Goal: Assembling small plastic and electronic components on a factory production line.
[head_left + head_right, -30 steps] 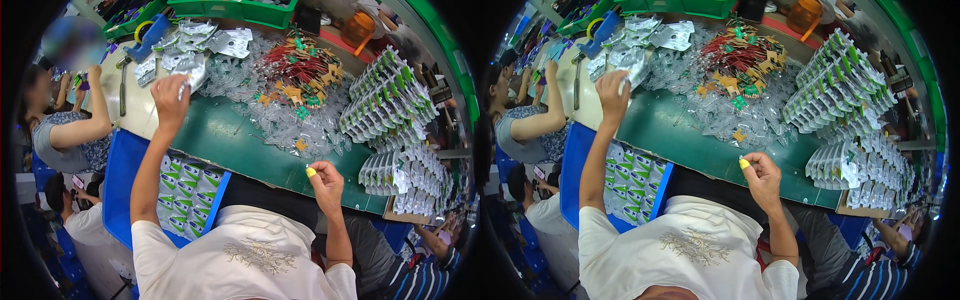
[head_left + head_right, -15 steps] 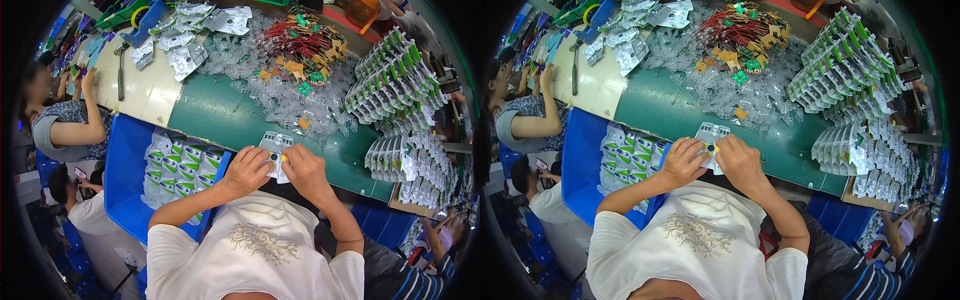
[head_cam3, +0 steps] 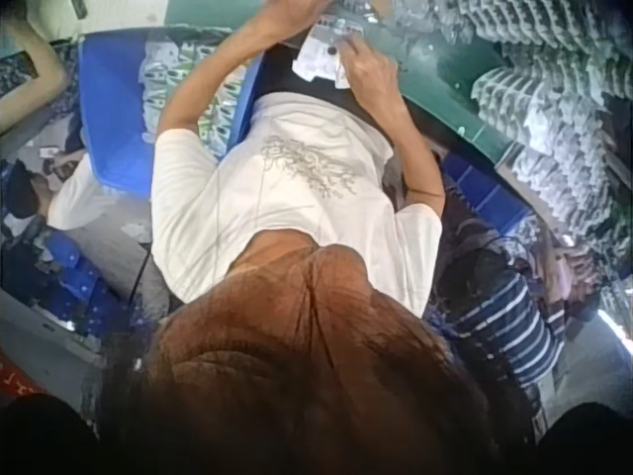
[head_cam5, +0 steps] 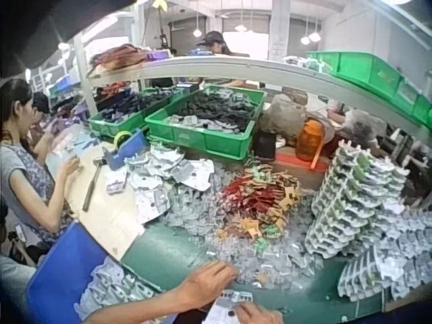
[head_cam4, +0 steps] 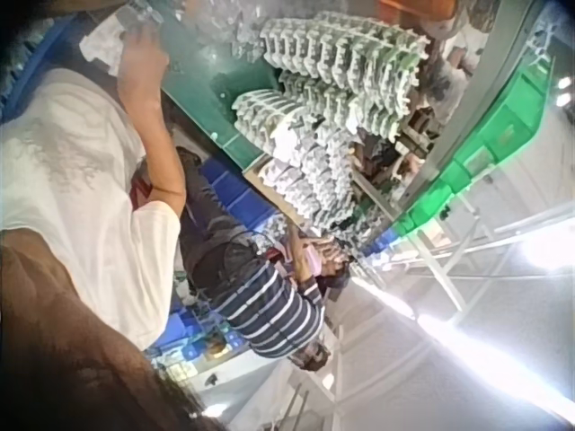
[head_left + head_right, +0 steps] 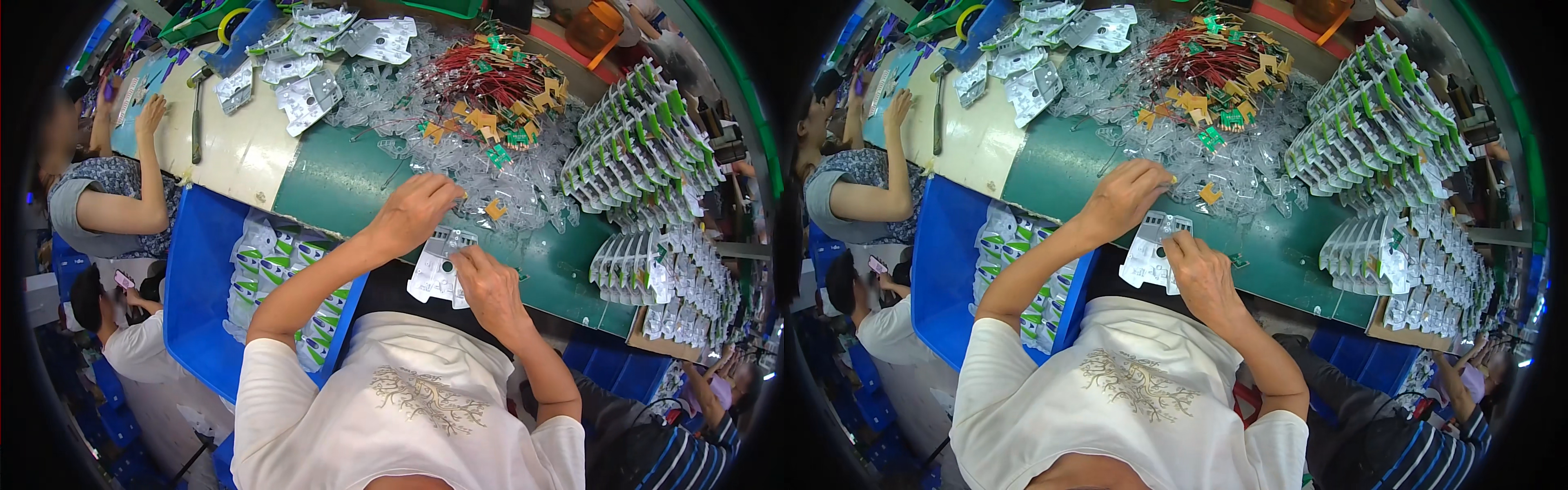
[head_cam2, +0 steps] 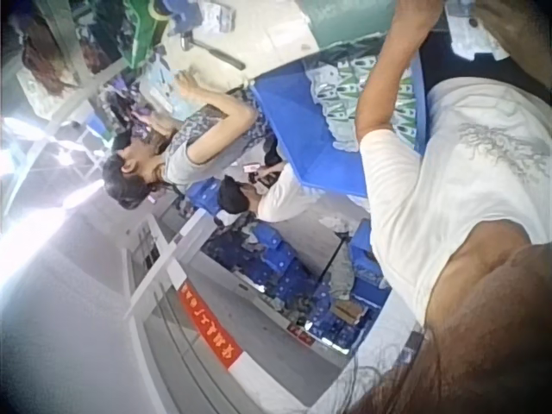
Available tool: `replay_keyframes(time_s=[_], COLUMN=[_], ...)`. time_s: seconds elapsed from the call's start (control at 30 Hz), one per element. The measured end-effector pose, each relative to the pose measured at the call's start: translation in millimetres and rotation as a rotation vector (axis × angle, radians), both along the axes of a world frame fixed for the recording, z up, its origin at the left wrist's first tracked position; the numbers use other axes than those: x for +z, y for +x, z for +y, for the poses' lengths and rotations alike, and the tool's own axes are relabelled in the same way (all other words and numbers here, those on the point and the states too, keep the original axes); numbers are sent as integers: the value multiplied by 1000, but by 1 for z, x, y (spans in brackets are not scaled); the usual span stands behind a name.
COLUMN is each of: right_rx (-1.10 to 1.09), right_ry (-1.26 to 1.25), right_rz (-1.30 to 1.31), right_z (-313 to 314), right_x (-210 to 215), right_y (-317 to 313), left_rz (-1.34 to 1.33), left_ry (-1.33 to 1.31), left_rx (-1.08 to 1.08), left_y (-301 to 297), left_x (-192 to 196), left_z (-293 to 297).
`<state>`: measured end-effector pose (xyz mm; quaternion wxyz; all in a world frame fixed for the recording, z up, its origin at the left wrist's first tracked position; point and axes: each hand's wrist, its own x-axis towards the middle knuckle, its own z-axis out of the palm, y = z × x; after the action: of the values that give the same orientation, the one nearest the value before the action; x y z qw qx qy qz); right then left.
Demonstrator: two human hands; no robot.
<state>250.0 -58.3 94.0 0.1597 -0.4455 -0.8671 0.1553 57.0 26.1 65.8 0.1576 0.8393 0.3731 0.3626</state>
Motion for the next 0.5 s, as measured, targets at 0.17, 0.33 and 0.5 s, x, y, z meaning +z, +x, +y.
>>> replay_keyframes(time_s=[0.17,0.33,0.5], right_rx=[-30,-45,-11], right_ry=[-27,-3,10], right_rz=[32,-25,-2], right_z=[-3,-4,-1], right_x=[-1,7,0], right_y=[8,9,19], left_rz=[-276,-18,147], left_ry=[-340,-21,-56], left_rx=[116,170,250], left_y=[-31,-52,-47], left_x=[6,-4,0], left_z=[-15,-33,-55])
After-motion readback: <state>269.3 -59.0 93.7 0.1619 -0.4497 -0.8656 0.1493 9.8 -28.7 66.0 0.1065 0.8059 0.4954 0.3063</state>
